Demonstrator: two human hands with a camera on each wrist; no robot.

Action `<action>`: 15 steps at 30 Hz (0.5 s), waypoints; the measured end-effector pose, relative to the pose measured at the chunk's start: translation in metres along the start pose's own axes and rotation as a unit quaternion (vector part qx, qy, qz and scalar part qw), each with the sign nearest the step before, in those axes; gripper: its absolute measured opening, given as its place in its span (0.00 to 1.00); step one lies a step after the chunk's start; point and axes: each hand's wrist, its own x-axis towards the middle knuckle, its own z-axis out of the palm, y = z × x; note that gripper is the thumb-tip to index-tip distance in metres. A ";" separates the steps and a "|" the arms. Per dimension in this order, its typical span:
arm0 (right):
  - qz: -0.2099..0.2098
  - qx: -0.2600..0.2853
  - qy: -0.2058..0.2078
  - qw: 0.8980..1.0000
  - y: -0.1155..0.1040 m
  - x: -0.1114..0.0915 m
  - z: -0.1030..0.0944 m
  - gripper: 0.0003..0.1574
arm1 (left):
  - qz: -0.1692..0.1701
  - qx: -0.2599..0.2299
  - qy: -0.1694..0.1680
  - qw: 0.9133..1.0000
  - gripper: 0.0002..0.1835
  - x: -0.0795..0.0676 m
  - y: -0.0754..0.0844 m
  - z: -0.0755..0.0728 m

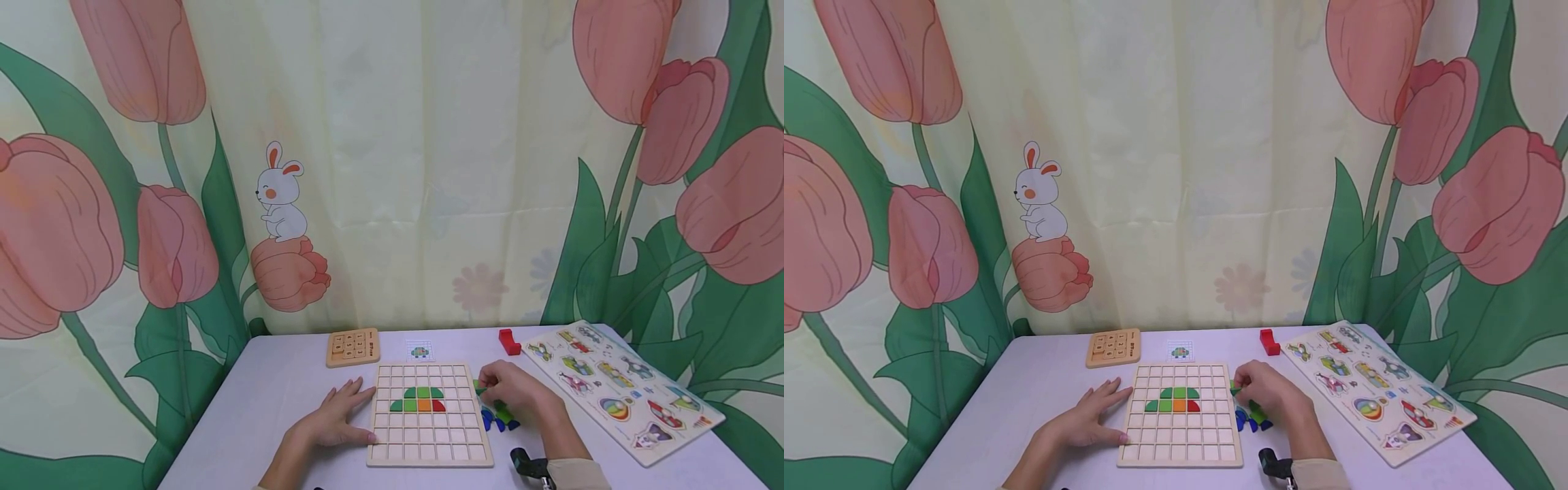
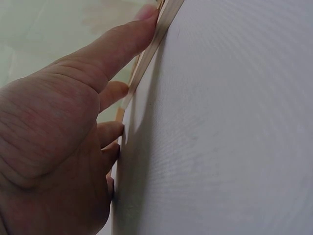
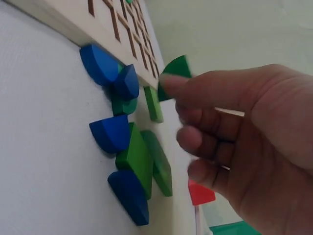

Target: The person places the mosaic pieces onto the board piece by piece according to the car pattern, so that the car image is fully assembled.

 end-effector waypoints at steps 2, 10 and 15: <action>-0.023 0.016 0.009 1.000 -0.002 0.001 0.000 0.06 | -0.001 0.001 -0.001 1.000 0.54 0.000 0.000 0.000; -0.102 0.073 0.021 0.992 -0.012 0.007 0.004 0.09 | 0.000 0.003 -0.001 1.000 0.54 0.001 -0.001 0.000; -0.112 0.076 0.052 0.989 -0.021 0.011 0.013 0.17 | -0.002 0.003 -0.001 1.000 0.54 0.001 -0.001 0.001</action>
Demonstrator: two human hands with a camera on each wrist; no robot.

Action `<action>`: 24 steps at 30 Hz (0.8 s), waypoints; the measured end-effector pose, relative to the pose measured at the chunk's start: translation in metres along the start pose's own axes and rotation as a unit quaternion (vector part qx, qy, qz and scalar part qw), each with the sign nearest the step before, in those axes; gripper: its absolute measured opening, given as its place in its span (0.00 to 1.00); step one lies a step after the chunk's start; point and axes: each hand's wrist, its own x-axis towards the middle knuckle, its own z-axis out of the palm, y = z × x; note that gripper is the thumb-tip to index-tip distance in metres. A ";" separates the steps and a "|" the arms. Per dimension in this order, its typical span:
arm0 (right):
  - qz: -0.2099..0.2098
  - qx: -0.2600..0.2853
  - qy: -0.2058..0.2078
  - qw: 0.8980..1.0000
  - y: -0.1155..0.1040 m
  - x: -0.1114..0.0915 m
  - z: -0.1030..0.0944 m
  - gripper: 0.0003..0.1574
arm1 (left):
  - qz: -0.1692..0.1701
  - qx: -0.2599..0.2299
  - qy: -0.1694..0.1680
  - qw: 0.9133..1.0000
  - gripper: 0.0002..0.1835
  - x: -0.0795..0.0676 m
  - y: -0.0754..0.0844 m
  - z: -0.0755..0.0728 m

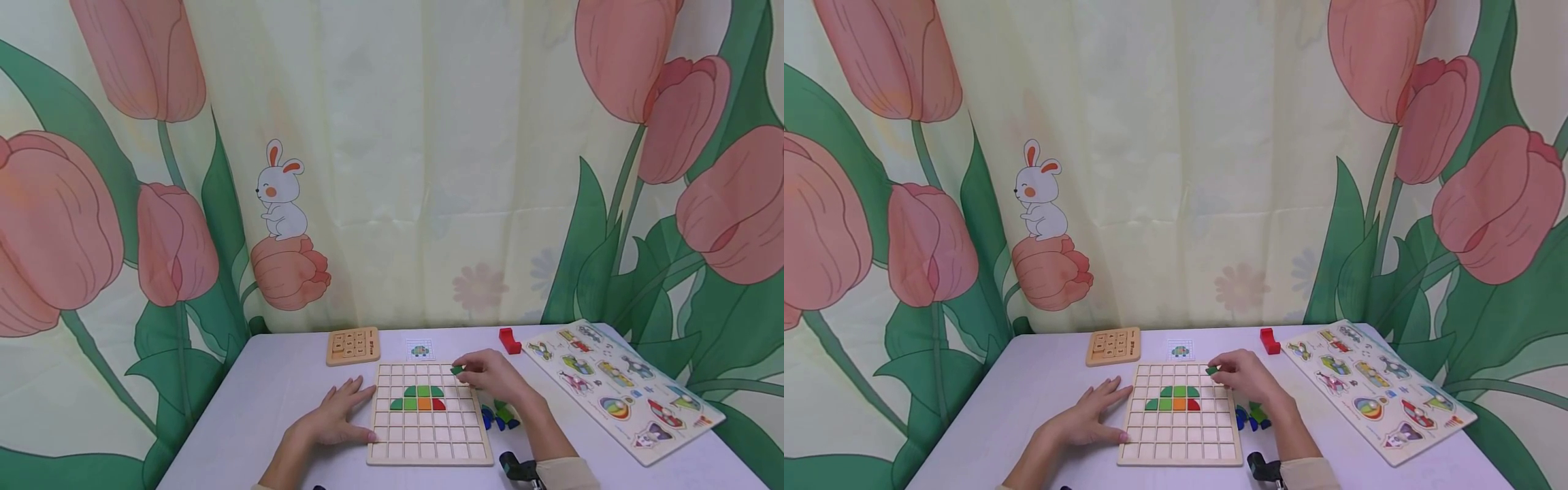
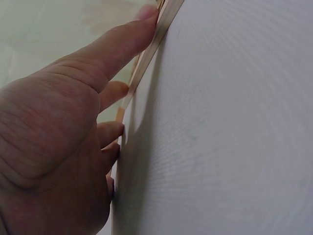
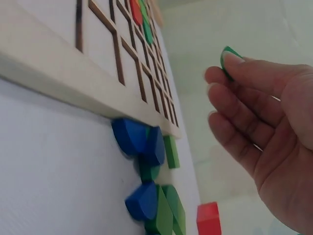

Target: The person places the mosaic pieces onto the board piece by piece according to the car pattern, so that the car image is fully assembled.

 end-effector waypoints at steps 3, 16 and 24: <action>0.002 0.002 0.018 1.000 -0.005 0.003 0.007 0.18 | -0.002 -0.001 -0.001 1.000 0.54 0.000 0.000 0.000; -0.019 -0.014 0.024 0.999 -0.012 0.004 0.021 0.13 | -0.003 -0.007 -0.004 1.000 0.54 -0.001 0.001 -0.001; -0.036 -0.039 -0.001 0.999 -0.008 0.003 0.022 0.11 | 0.004 -0.001 0.000 1.000 0.54 -0.002 0.001 -0.001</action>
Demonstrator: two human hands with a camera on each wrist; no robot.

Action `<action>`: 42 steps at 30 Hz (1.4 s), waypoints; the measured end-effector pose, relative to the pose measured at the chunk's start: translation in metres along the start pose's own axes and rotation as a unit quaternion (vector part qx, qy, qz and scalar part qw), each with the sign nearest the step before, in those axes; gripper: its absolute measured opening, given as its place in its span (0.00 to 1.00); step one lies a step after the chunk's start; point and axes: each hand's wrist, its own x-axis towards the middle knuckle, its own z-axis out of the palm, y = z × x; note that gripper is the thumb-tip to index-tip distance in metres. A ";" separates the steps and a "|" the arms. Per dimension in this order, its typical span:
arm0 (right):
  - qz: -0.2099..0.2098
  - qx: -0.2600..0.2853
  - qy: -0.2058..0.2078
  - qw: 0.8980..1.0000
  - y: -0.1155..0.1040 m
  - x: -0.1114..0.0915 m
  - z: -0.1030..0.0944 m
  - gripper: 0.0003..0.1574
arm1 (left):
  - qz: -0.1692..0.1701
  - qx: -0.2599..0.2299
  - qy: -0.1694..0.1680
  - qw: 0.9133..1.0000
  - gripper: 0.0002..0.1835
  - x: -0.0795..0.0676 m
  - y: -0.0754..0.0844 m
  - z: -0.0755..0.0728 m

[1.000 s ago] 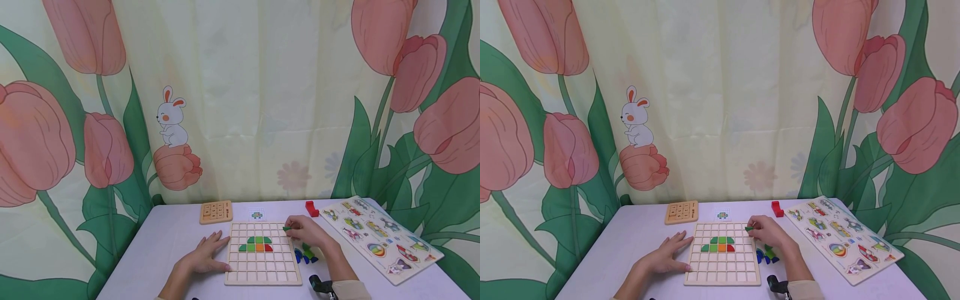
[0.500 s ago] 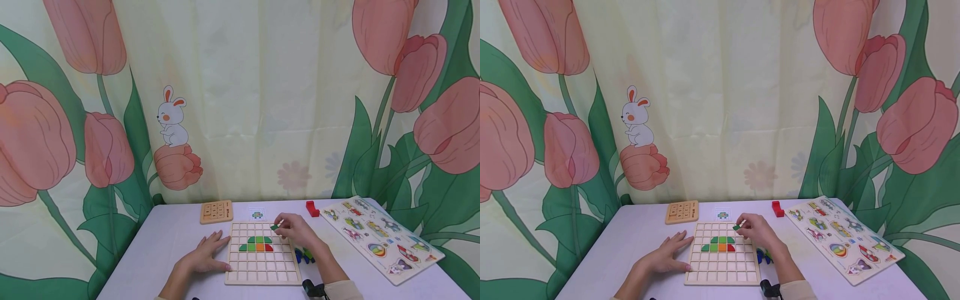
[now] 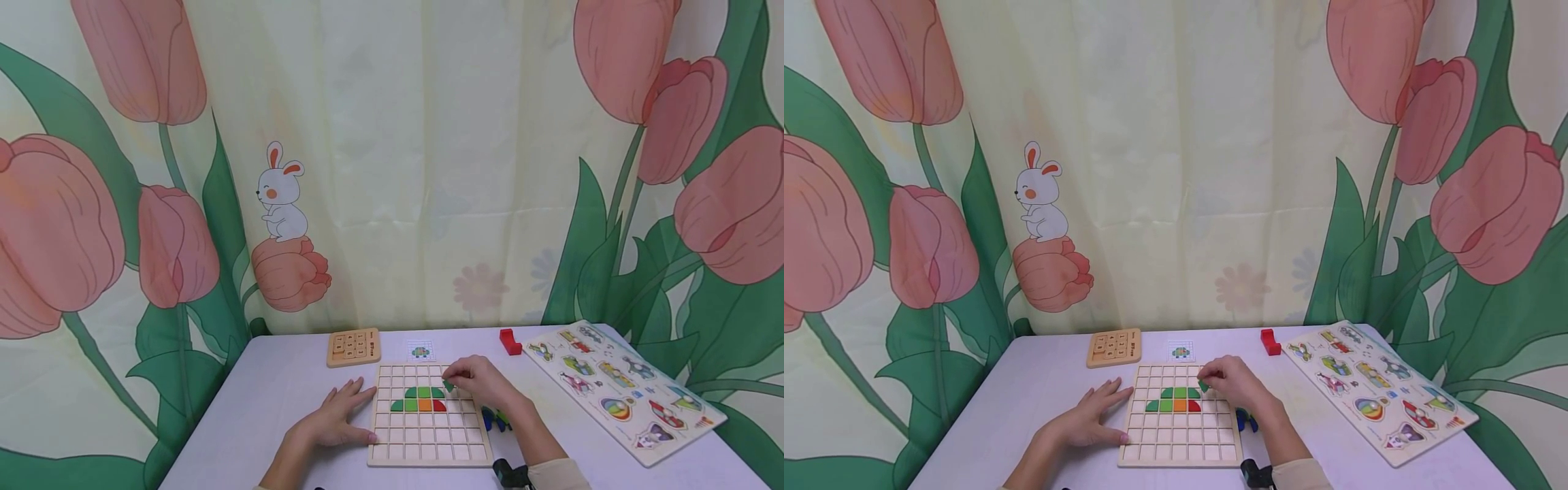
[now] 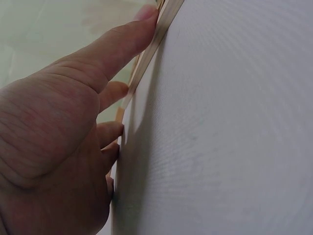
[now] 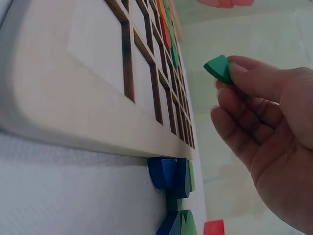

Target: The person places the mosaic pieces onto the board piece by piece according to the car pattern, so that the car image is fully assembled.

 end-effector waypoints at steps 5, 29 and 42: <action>0.005 -0.013 -0.032 0.999 0.001 0.000 0.000 0.11 | 0.000 0.000 -0.001 1.000 0.54 0.001 0.000 0.000; 0.033 -0.021 -0.084 0.996 0.003 0.000 0.001 0.07 | -0.007 -0.002 -0.004 1.000 0.53 0.002 0.000 0.000; 0.020 -0.021 -0.100 0.995 0.005 0.000 0.004 0.09 | -0.009 -0.004 -0.002 1.000 0.54 0.003 0.000 0.001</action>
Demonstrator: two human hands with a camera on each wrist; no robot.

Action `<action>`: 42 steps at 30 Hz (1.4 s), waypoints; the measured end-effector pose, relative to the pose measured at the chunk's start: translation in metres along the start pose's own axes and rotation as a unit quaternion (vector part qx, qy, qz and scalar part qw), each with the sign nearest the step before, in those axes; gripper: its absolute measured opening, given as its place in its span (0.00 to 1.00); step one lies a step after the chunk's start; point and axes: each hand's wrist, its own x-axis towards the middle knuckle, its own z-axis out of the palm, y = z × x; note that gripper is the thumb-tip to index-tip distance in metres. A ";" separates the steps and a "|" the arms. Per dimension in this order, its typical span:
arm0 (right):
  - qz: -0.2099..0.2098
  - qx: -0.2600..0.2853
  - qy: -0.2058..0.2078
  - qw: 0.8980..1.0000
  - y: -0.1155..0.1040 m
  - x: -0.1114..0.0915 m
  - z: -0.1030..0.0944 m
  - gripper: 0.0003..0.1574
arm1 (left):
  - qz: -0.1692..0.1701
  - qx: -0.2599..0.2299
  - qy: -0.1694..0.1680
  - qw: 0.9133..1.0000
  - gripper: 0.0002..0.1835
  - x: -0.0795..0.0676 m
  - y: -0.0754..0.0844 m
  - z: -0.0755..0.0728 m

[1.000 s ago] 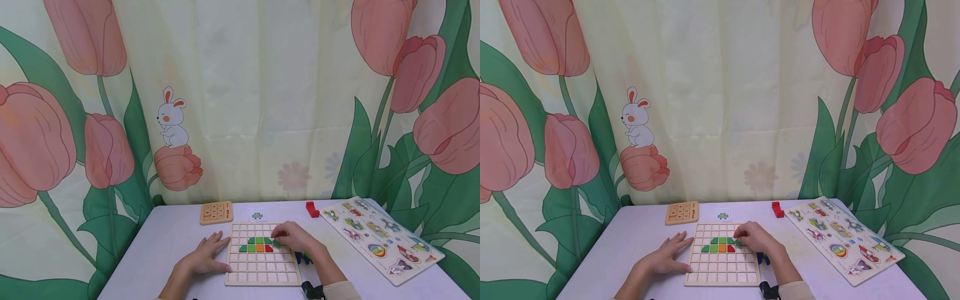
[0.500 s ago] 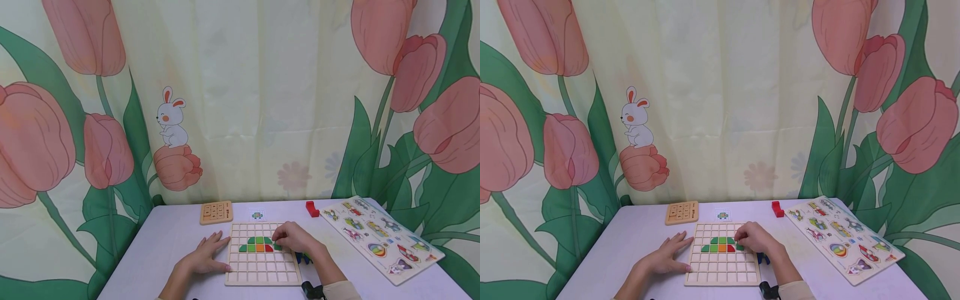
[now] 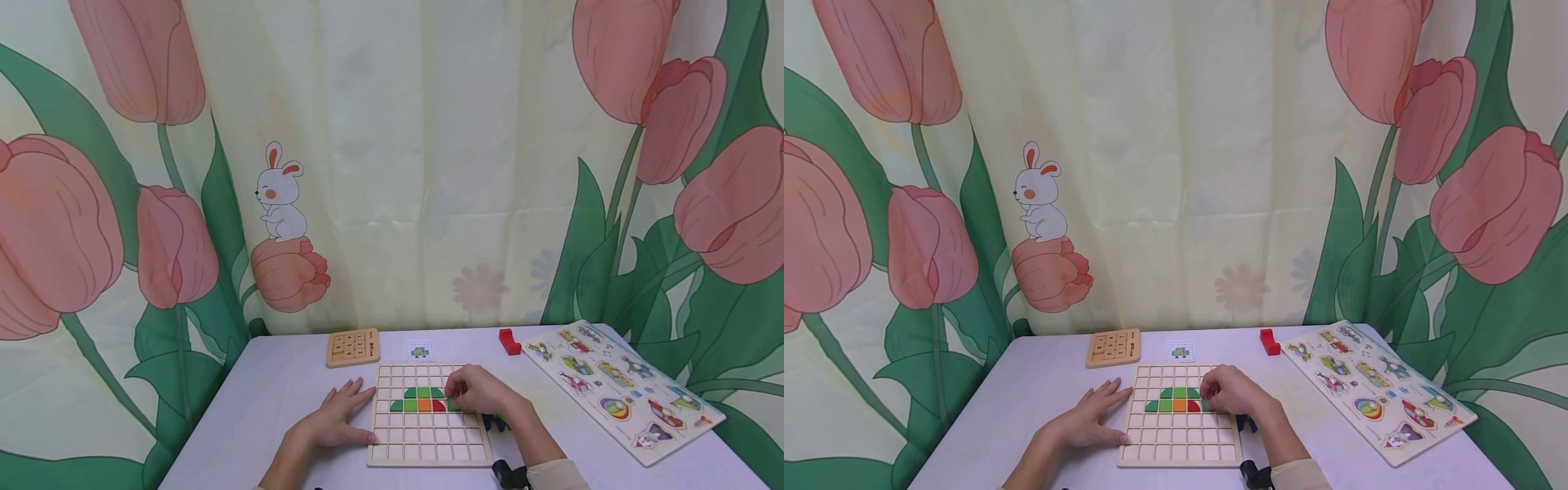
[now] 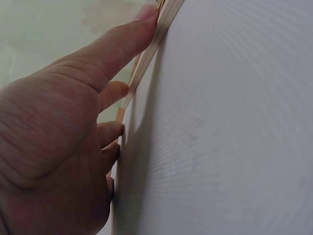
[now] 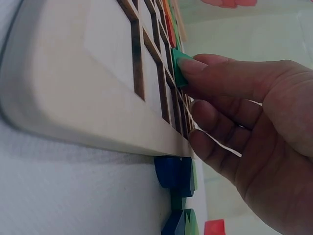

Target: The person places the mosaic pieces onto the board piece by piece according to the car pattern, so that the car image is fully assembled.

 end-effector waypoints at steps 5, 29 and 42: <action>0.006 -0.004 -0.003 1.000 0.000 -0.001 0.001 0.09 | 0.000 0.000 0.000 1.000 0.54 0.000 0.000 0.000; 0.042 0.004 0.146 0.988 0.003 -0.009 -0.022 0.14 | 0.020 0.002 0.005 1.000 0.54 -0.002 0.000 -0.001; 0.065 0.021 0.133 0.989 0.021 -0.020 -0.042 0.18 | 0.013 0.004 0.004 1.000 0.54 -0.002 0.000 0.000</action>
